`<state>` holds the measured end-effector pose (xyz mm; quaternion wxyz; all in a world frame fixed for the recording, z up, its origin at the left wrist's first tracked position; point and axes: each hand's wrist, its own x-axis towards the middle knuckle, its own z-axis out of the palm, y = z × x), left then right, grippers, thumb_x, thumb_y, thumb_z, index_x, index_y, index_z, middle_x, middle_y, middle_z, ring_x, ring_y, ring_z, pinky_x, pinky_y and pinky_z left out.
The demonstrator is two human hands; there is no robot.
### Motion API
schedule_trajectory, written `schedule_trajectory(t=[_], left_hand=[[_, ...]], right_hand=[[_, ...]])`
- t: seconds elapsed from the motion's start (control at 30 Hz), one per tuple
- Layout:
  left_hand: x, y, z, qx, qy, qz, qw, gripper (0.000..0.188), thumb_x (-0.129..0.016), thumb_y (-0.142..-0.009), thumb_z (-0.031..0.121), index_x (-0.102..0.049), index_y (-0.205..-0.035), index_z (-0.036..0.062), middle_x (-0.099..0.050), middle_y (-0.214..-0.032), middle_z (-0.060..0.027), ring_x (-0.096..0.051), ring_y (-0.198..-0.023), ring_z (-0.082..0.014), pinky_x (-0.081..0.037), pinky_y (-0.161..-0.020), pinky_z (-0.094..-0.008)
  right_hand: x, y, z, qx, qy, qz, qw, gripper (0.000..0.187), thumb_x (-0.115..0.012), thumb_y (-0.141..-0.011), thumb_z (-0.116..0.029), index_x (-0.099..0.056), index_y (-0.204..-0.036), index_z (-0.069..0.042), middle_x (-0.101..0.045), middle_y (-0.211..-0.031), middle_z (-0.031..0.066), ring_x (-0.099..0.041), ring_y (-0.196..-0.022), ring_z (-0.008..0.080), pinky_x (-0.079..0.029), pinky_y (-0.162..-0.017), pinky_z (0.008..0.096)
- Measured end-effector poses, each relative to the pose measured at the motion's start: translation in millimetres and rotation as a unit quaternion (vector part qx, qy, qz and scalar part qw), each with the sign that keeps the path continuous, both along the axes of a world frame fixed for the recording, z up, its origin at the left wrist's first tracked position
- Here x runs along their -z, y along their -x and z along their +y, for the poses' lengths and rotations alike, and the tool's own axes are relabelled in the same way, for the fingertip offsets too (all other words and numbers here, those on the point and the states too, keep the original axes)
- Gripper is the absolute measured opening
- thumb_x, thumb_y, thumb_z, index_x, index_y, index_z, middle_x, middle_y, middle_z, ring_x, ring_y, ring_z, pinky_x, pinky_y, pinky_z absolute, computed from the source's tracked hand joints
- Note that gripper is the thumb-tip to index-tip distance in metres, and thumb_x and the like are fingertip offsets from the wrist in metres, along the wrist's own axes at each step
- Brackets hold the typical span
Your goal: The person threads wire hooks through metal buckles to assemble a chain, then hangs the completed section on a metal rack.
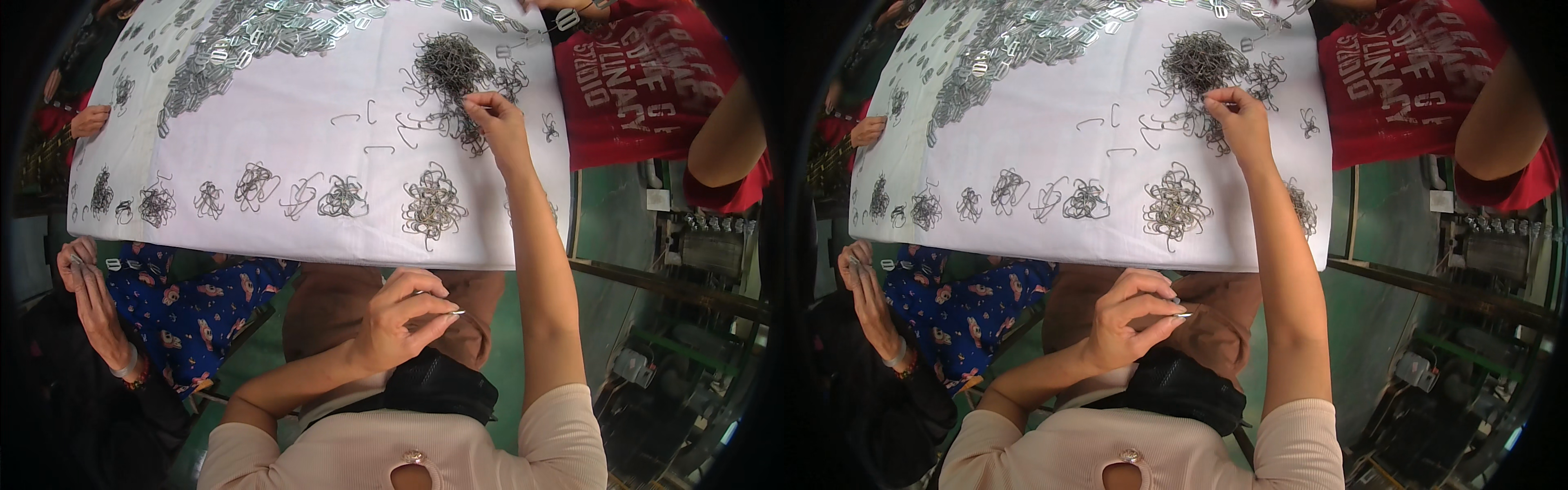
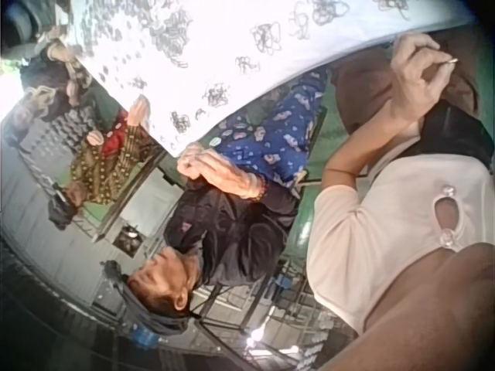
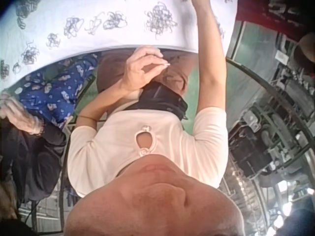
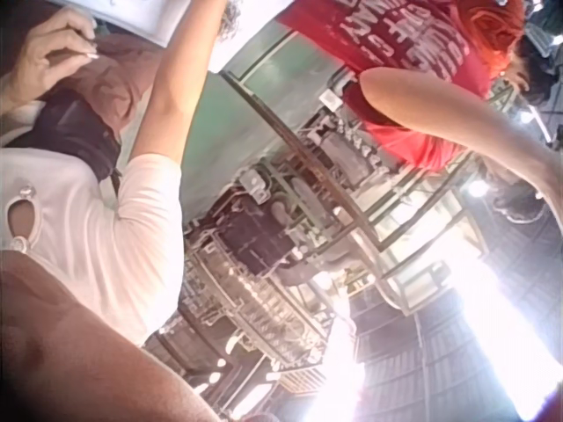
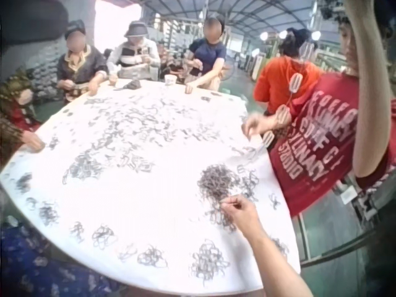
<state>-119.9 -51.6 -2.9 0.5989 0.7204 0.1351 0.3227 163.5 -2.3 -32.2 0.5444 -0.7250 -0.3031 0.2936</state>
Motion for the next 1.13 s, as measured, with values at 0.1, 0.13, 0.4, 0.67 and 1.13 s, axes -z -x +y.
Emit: schedule_trajectory(t=[0.1,0.13,0.4,0.67,1.13], left_hand=[[-1,0,0,-0.001,-0.002,0.003,1.000,0.016,-0.071,-0.064,-0.001,-0.066,-0.079,0.0038,-0.057,-0.087,-0.0071,-0.056,-0.084,-0.0219,-0.047,-0.073,-0.0308],[-1,0,-1,-0.002,-0.003,0.007,1.000,0.016,-0.071,-0.064,-0.001,-0.066,-0.079,0.0038,-0.057,-0.087,-0.0070,-0.056,-0.084,-0.0218,-0.047,-0.073,-0.0307],[-3,1,-7,0.009,-0.004,0.000,1.000,0.015,-0.071,-0.065,-0.001,-0.066,-0.078,0.0035,-0.057,-0.087,-0.0069,-0.056,-0.085,-0.0216,-0.047,-0.072,-0.0304],[-2,0,-9,0.010,-0.001,-0.008,1.000,0.016,-0.071,-0.064,-0.001,-0.066,-0.079,0.0037,-0.057,-0.087,-0.0070,-0.056,-0.084,-0.0215,-0.047,-0.072,-0.0305],[-1,0,-4,0.020,0.008,0.002,1.000,0.017,-0.071,-0.064,-0.001,-0.067,-0.080,0.0043,-0.058,-0.089,-0.0065,-0.056,-0.084,-0.0218,-0.047,-0.071,-0.0304]], right_hand=[[-1,2,-2,0.059,-0.058,0.046,0.995,0.010,-0.062,-0.082,-0.009,-0.062,-0.091,-0.003,-0.060,-0.082,0.0008,-0.055,-0.068,0.0061,-0.042,-0.057,0.0184],[-4,5,-3,0.088,-0.077,0.116,0.986,0.009,-0.062,-0.081,-0.008,-0.063,-0.088,-0.003,-0.061,-0.081,0.0018,-0.055,-0.067,0.0074,-0.043,-0.058,0.0203],[0,4,-16,0.041,0.076,-0.175,0.981,0.013,-0.062,-0.082,-0.012,-0.060,-0.090,-0.002,-0.063,-0.081,0.0022,-0.055,-0.067,0.0080,-0.042,-0.058,0.0204],[-28,19,-35,-0.027,0.048,0.054,0.997,0.008,-0.062,-0.078,-0.009,-0.063,-0.083,-0.002,-0.063,-0.075,0.0032,-0.055,-0.064,0.0084,-0.042,-0.055,0.0219],[-3,13,10,-0.058,0.246,-0.258,0.932,0.021,-0.063,-0.077,-0.016,-0.065,-0.094,-0.005,-0.067,-0.085,0.0127,-0.064,-0.079,0.0199,-0.048,-0.072,0.0326]])
